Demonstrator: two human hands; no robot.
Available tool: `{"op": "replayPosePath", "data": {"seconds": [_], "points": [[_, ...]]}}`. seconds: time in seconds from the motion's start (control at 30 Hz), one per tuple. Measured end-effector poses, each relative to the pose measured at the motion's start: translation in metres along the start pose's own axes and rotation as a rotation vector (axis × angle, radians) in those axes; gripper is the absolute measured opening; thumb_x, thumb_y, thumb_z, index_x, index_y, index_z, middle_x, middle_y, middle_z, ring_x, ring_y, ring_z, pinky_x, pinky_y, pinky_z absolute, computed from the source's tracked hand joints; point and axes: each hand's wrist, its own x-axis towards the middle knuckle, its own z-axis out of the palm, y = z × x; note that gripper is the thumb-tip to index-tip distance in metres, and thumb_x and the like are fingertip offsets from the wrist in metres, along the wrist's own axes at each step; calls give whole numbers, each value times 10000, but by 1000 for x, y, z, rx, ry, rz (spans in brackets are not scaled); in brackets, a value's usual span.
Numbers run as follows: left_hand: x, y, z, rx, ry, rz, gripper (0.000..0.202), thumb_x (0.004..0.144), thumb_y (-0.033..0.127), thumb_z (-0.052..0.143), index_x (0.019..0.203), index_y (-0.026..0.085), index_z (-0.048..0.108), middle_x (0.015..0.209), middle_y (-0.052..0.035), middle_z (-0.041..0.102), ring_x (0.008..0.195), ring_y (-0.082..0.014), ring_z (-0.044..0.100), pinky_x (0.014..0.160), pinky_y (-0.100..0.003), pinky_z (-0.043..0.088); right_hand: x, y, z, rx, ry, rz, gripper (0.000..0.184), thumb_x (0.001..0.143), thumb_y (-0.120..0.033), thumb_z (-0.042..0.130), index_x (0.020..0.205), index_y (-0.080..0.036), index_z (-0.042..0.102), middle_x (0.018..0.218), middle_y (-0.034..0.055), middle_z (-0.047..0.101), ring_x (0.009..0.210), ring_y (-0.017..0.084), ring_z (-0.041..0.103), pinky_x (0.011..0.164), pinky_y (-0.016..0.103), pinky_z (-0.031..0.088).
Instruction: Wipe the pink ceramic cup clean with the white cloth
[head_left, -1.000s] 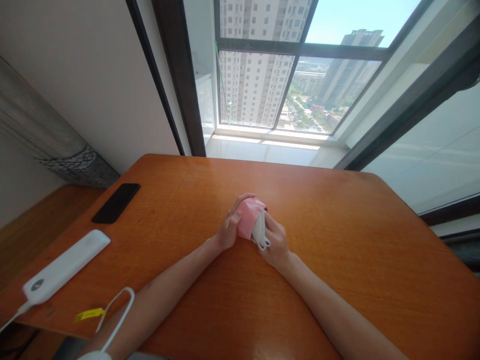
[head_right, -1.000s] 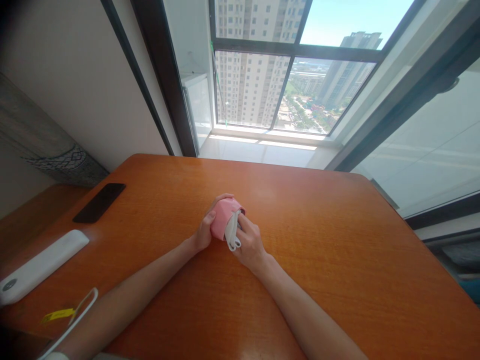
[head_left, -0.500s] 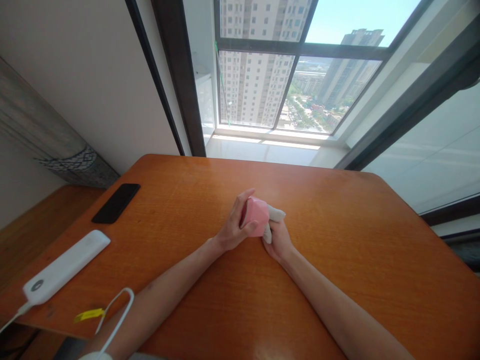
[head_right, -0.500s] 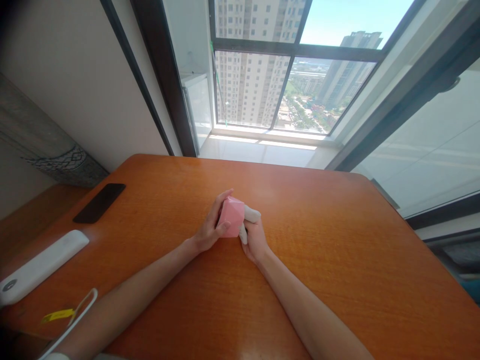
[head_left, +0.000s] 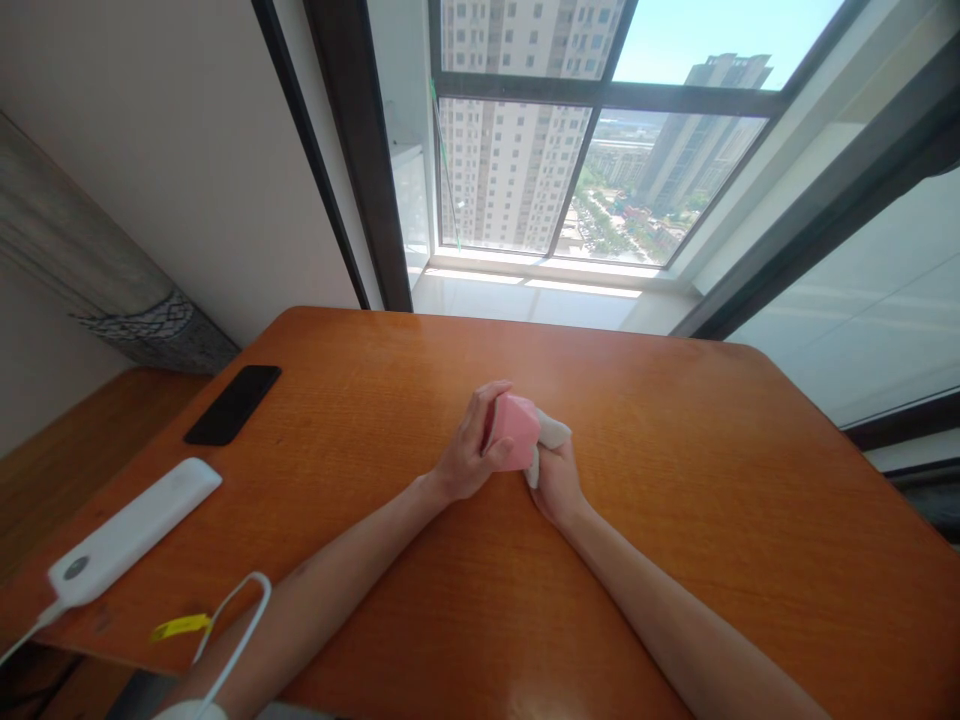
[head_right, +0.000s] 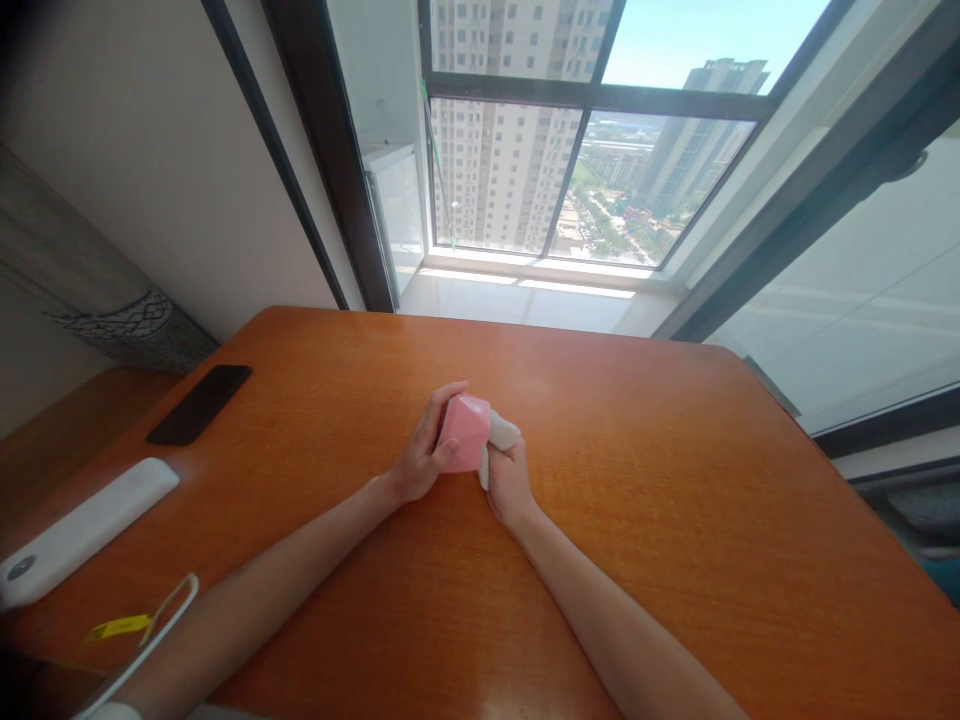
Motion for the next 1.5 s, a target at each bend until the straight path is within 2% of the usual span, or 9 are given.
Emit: {"op": "replayPosePath", "data": {"seconds": [0.23,0.5,0.67,0.8,0.9,1.0,1.2,1.3,1.5], "points": [[-2,2,1,-202,29,-129,669,1024,682,503,1519,234,470,1470,-123,584,1245,-298,608,1134,-435,484,-9,-3,-4,-330,19,-173,87,893,-308,756,918,-247,812,840,-5,745,755,199,601,759,325,533],[0,-6,0,-475,26,-262,608,1018,619,459,1463,212,547,1353,-117,710,1222,-303,678,1128,-474,513,-10,-10,-7,-675,-180,-503,231,951,-276,642,748,-252,751,927,71,706,749,212,624,730,338,510],[1,-7,-2,-562,-19,-294,651,1024,643,415,1508,222,530,1331,-122,734,1164,-310,723,1070,-485,564,-9,-9,-12,-813,-250,-594,251,949,-230,595,744,-247,739,943,75,691,677,175,588,645,303,472],[1,-7,-5,-518,-33,-247,668,1044,617,452,1598,245,473,1498,-122,660,1358,-334,635,1211,-516,468,-10,-12,-9,-659,-186,-480,286,953,-252,623,677,-231,693,872,48,670,694,174,585,654,303,468],[0,-5,-5,-415,-75,-198,749,1020,652,538,1655,278,407,1692,-103,479,1549,-358,456,1338,-522,294,-6,-14,-3,-406,-56,-258,171,919,-289,707,763,-225,737,848,15,700,745,176,598,710,298,507],[0,-3,-4,-307,-91,-161,824,1005,667,593,1694,305,324,1761,-102,355,1616,-372,346,1365,-534,224,1,-13,1,-62,41,-12,83,806,-275,799,790,-214,746,716,-34,659,641,131,522,612,248,481],[2,-1,-3,-32,-29,-9,801,997,622,648,1669,297,358,1659,-131,451,1505,-359,457,1319,-548,313,10,-6,-3,251,70,314,174,592,-188,822,735,-205,725,627,-53,648,528,85,477,487,192,438],[3,-1,-2,-8,-22,-16,751,1022,600,610,1660,289,363,1643,-132,467,1483,-347,477,1300,-531,343,10,-4,-4,240,69,300,178,618,-211,841,771,-214,748,635,-50,662,535,99,518,481,202,455],[2,-2,-3,-37,-9,-59,704,1038,583,559,1641,267,379,1600,-127,510,1438,-334,521,1273,-485,369,5,-2,0,79,7,55,134,743,-292,871,829,-232,787,733,-20,732,669,161,623,615,270,544]]}}
